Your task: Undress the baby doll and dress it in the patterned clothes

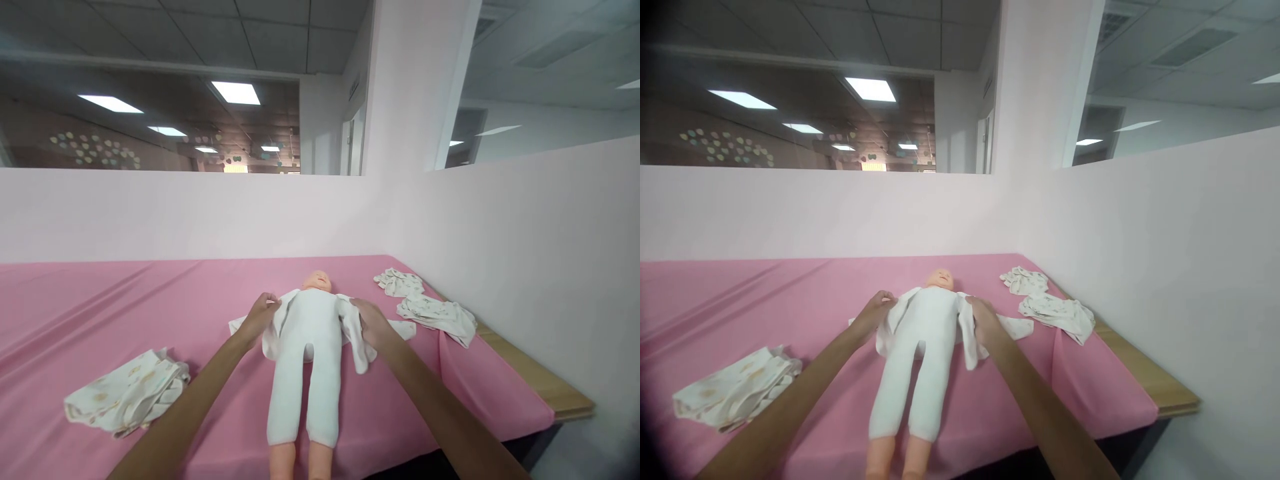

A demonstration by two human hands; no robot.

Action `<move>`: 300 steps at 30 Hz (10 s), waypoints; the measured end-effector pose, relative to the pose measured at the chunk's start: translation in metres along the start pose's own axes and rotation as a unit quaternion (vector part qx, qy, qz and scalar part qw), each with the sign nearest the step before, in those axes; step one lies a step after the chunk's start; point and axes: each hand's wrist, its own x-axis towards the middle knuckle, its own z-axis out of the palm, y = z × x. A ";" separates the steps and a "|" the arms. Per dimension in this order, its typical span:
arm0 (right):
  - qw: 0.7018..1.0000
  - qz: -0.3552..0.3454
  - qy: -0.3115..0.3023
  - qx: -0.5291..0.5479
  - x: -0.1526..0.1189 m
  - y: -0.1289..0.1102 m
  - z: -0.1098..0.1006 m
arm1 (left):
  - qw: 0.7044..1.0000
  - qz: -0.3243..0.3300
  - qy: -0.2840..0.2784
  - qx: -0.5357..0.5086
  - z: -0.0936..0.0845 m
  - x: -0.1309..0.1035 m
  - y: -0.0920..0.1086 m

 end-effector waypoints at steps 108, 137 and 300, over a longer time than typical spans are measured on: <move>0.979 -0.108 0.107 -0.134 0.058 0.000 0.080 | 0.973 0.171 0.056 0.144 0.087 0.070 0.030; 0.981 -0.157 0.081 -0.078 0.037 0.001 0.078 | 0.942 0.208 0.074 0.252 0.094 0.059 0.020; 0.934 -0.324 0.050 -0.141 -0.020 0.002 0.076 | 0.980 0.197 -0.023 -0.016 0.071 0.002 0.021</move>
